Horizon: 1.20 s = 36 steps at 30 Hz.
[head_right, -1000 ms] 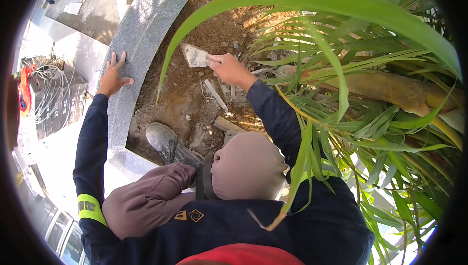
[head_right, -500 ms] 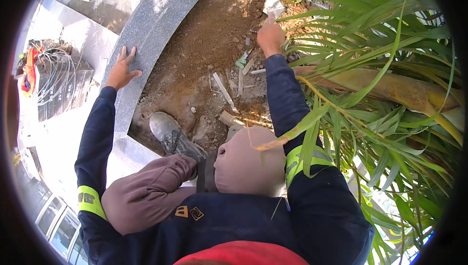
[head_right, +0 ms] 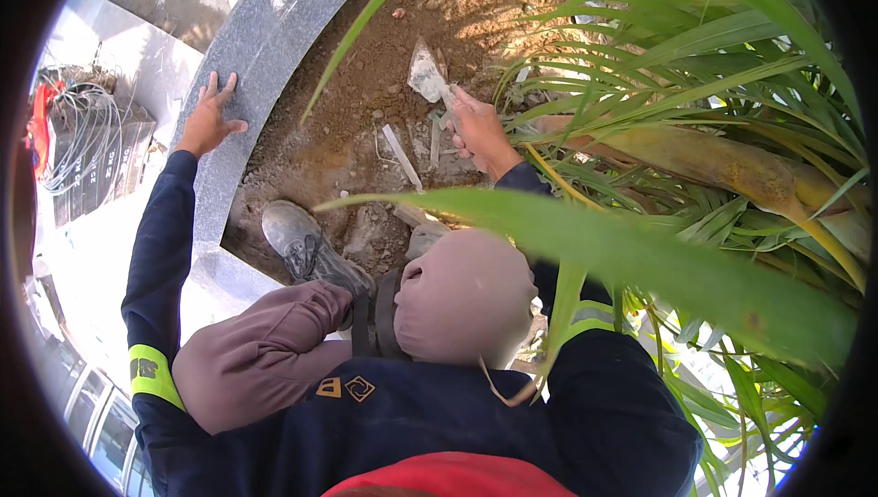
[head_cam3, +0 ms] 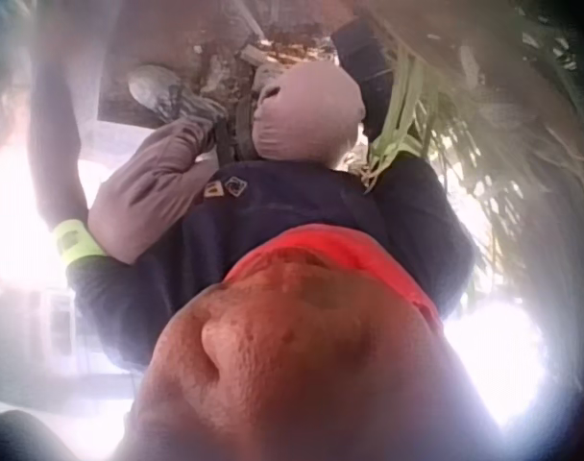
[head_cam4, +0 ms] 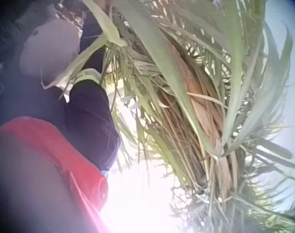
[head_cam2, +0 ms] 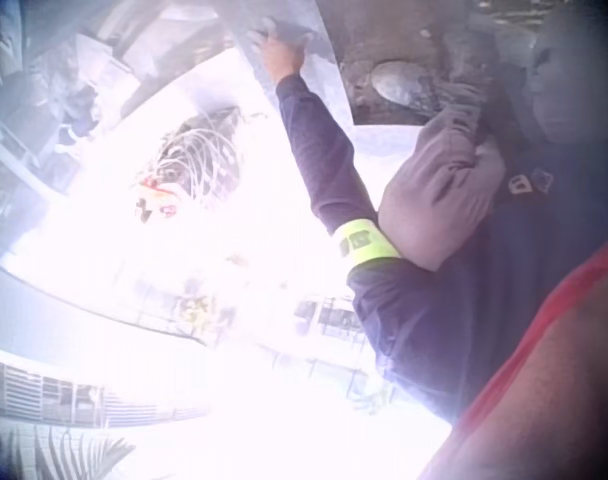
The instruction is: The person kneels on the ground and uses a trowel to apply a white sealant along the edge of a curved concrete structure. They smooth the sealant with the trowel and their fingers, working along the perimeter of the structure.
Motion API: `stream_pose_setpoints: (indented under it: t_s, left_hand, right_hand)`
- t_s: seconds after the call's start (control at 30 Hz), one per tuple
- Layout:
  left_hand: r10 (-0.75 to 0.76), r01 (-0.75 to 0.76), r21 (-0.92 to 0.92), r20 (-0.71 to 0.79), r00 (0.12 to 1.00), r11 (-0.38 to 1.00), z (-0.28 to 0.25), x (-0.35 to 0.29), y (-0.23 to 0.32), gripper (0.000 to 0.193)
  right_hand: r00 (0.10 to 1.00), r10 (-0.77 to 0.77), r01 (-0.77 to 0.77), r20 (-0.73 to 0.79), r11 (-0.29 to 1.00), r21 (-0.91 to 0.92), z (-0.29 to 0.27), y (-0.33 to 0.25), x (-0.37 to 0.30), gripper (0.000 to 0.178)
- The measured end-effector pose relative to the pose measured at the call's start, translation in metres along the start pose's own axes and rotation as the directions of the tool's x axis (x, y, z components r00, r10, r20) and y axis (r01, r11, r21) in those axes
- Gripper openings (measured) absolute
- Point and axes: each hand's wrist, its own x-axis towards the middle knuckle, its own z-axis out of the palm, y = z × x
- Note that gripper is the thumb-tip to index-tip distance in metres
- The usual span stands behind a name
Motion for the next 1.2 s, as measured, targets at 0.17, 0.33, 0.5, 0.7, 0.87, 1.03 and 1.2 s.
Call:
stream_pose_setpoints:
  t_s: [0.17,0.33,0.5,0.7,0.87,1.03,1.2]
  left_hand:
    - [0.020,-0.020,0.001,-0.041,0.999,1.000,-0.002,-0.005,-0.009,0.106]
    - [0.071,-0.073,-0.036,-0.048,0.996,0.997,0.003,0.001,-0.002,0.099]
    - [0.078,-0.077,0.020,-0.080,0.994,0.997,0.001,-0.015,-0.013,0.091]
    - [0.129,-0.129,0.009,-0.140,0.982,0.992,0.009,-0.007,-0.017,0.081]
    - [0.164,-0.164,0.018,-0.156,0.974,0.986,0.015,-0.007,-0.021,0.080]
    - [0.129,-0.126,0.030,-0.150,0.980,0.992,0.006,-0.011,-0.011,0.077]
    - [0.152,-0.149,0.028,-0.177,0.972,0.988,0.012,-0.005,-0.019,0.076]
  right_hand:
    - [0.986,-0.136,0.155,0.093,0.958,-0.243,-0.007,-0.011,-0.008,0.053]
    - [0.993,-0.077,0.099,0.093,0.958,-0.267,0.003,0.003,0.000,0.050]
    - [0.938,-0.070,0.263,0.339,0.782,-0.566,0.000,0.028,-0.040,0.049]
    - [0.858,-0.391,0.502,0.333,0.502,-0.704,0.021,0.025,-0.032,0.044]
    - [0.861,-0.496,0.249,0.114,0.215,-0.944,0.007,0.052,-0.017,0.047]
    - [0.776,-0.594,0.147,-0.211,0.496,-0.856,-0.012,0.059,0.007,0.047]
    - [0.940,-0.225,0.229,-0.258,0.973,-0.016,-0.006,0.053,0.013,0.056]
